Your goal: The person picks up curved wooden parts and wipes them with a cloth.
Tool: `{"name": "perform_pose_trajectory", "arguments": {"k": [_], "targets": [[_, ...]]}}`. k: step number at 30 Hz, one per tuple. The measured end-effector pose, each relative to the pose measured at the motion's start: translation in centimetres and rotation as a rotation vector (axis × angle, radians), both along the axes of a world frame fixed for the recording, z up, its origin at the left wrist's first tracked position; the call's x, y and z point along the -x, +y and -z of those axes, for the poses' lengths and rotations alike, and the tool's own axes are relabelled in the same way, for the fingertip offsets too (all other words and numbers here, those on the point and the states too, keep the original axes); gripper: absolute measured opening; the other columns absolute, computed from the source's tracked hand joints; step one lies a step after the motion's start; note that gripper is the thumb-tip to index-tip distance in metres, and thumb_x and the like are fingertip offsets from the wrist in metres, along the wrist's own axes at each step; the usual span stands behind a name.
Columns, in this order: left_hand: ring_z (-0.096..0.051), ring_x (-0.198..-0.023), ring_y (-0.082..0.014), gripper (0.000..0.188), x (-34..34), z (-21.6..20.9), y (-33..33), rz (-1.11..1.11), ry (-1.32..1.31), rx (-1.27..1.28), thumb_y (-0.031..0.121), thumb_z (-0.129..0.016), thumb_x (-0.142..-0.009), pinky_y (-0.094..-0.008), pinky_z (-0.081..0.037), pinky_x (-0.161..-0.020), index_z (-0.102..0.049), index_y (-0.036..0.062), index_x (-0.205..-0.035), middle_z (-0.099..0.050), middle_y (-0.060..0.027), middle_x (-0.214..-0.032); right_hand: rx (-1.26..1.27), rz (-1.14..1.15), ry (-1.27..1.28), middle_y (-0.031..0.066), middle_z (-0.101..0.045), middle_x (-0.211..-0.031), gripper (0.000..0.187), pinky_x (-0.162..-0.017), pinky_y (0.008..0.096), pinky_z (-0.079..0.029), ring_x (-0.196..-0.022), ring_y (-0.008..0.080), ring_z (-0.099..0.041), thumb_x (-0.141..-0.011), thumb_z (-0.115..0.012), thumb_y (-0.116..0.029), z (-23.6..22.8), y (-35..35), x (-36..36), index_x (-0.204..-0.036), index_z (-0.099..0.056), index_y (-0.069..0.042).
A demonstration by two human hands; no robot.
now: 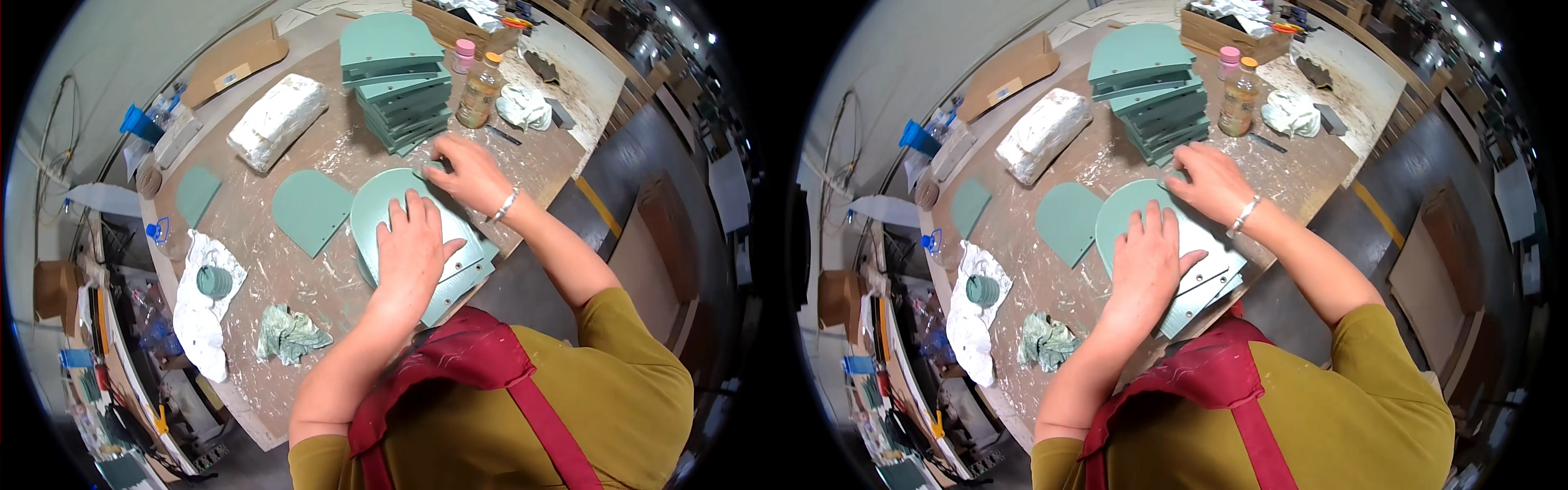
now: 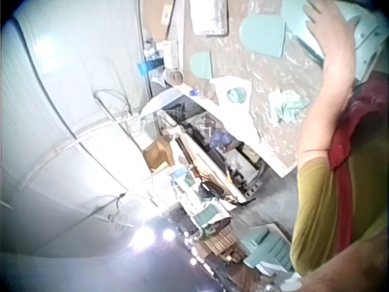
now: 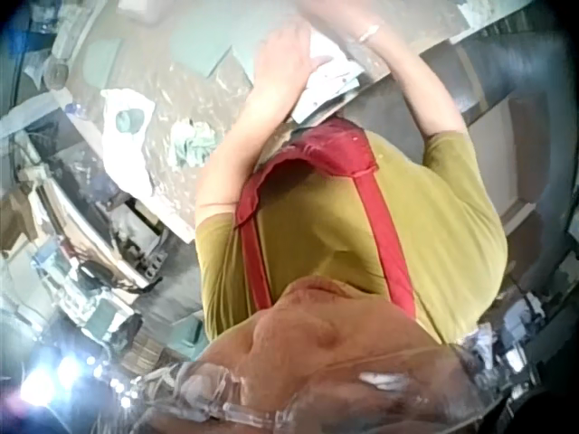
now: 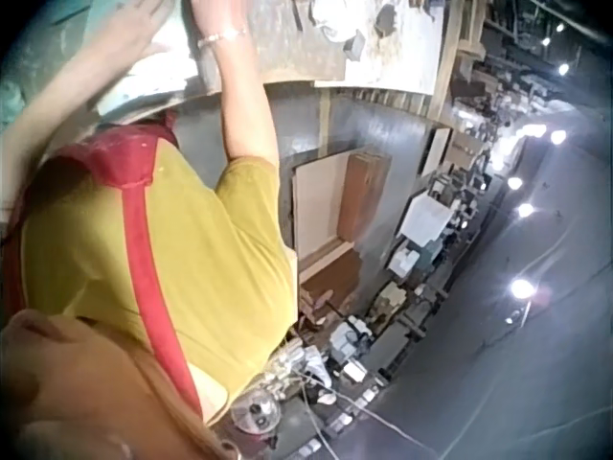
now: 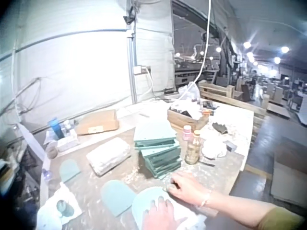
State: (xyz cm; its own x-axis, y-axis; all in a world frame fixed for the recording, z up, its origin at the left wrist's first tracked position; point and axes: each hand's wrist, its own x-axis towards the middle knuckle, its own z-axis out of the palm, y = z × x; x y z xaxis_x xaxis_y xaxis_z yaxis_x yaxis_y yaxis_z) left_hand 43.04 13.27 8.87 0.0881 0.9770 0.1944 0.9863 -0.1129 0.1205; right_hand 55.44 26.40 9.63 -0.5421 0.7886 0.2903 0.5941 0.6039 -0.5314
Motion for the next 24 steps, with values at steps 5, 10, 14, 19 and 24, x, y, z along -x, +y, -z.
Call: {"name": "perform_pose_trajectory", "arguments": {"k": [5,10,14,19,24], "targets": [[-0.047,-0.13,-0.0385,0.074,1.7,-1.0,-0.5,0.09,-0.087,0.058,0.048,-0.07,-0.084,-0.0474,-0.045,-0.099,-0.05,-0.0013,-0.135,-0.046,-0.0208,-0.144,0.181,0.052,0.104,0.0137,-0.059,-0.088,0.028,-0.075,0.0357,-0.047,-0.084,0.0247,-0.059,-0.085,-0.07,-0.025,-0.8,-1.1,-4.3,-0.093,-0.06,-0.001],[-0.043,-0.132,-0.0395,0.076,2.2,-0.7,-1.3,0.122,-0.118,0.031,0.044,-0.072,-0.082,-0.0482,-0.04,-0.102,-0.049,-0.0027,-0.138,-0.043,-0.0214,-0.147,0.381,-0.113,0.369,0.0075,-0.062,-0.099,0.035,-0.082,0.0306,-0.048,-0.086,0.0182,-0.059,-0.093,-0.068,-0.026,0.1,2.4,-5.2,-0.118,-0.064,-0.003],[-0.04,-0.136,-0.0381,0.077,0.8,-1.3,-1.2,0.017,-0.088,0.111,0.043,-0.071,-0.085,-0.0487,-0.038,-0.106,-0.044,-0.0012,-0.142,-0.039,-0.0201,-0.151,0.422,-0.372,0.344,0.0092,-0.061,-0.107,0.034,-0.088,0.0315,-0.047,-0.098,0.0209,-0.059,-0.092,-0.068,-0.023,1.4,5.2,-4.5,-0.119,-0.065,-0.003],[-0.04,-0.135,-0.0394,0.076,-0.5,-1.2,-0.9,-0.05,-0.055,0.095,0.043,-0.071,-0.085,-0.0482,-0.038,-0.105,-0.046,-0.0012,-0.141,-0.039,-0.0203,-0.151,0.357,-0.589,0.32,0.0109,-0.062,-0.107,0.032,-0.088,0.0344,-0.048,-0.099,0.0259,-0.061,-0.09,-0.068,-0.019,2.5,7.4,-2.9,-0.118,-0.065,-0.003],[-0.039,-0.136,-0.0398,0.076,-0.9,-1.6,-0.8,-0.084,-0.056,0.149,0.041,-0.07,-0.086,-0.0495,-0.037,-0.108,-0.043,0.0001,-0.144,-0.037,-0.0197,-0.154,0.306,-0.67,0.309,0.013,-0.062,-0.106,0.031,-0.089,0.0364,-0.048,-0.1,0.0296,-0.061,-0.088,-0.069,-0.016,3.9,7.5,-4.7,-0.115,-0.065,-0.003]]}}
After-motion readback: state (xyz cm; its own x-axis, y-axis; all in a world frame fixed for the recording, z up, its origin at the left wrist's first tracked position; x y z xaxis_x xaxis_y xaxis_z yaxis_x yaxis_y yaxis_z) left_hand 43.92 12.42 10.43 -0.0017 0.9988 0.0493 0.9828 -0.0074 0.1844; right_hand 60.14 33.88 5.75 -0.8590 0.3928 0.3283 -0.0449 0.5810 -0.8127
